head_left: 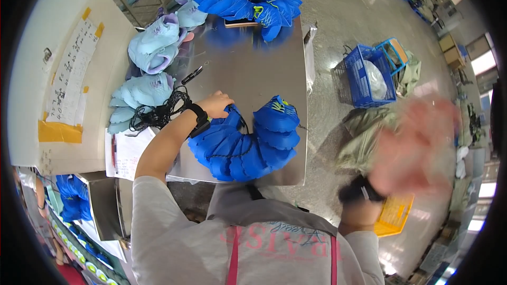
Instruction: The recorder extracts blue and yellow shoe uppers from a large sack, arranges them into circular bundles on a work table, and moves them to another station.
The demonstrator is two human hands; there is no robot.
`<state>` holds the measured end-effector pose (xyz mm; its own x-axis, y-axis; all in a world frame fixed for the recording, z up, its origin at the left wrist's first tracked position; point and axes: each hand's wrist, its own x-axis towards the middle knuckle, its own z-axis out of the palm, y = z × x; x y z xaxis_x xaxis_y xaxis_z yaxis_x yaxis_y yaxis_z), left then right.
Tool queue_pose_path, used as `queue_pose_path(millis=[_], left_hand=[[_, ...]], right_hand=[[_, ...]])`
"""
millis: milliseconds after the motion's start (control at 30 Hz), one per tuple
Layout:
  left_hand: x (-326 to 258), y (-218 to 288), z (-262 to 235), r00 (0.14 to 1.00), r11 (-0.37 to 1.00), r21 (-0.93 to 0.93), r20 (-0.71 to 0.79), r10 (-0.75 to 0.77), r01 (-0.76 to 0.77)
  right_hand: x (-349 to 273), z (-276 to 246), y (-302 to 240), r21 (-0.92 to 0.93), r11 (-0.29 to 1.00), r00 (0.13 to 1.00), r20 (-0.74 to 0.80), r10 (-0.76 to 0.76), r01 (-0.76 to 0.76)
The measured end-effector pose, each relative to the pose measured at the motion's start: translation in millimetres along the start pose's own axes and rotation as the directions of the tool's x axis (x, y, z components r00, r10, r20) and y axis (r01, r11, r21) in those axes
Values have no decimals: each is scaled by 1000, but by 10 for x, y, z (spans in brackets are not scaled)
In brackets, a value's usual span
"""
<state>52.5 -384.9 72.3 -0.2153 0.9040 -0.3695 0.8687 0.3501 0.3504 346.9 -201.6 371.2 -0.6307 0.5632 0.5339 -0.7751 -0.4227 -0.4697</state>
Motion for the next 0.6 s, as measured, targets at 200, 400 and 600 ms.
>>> queue_pose_path(millis=[200, 400, 600], left_hand=[[118, 302, -5, 979, 985, 62, -134, -151, 161], [-64, 536, -4, 845, 859, 153, -330, -421, 488], [-578, 1467, 115, 472, 766, -225, -673, -570, 602]], right_hand=[[-433, -2919, 1644, -920, -385, 597, -347, 724, -68], [-835, -3559, 2224, -972, -11, 588, -150, 795, -233], [-799, -4115, 1576, -693, 213, 433, -157, 888, -689]])
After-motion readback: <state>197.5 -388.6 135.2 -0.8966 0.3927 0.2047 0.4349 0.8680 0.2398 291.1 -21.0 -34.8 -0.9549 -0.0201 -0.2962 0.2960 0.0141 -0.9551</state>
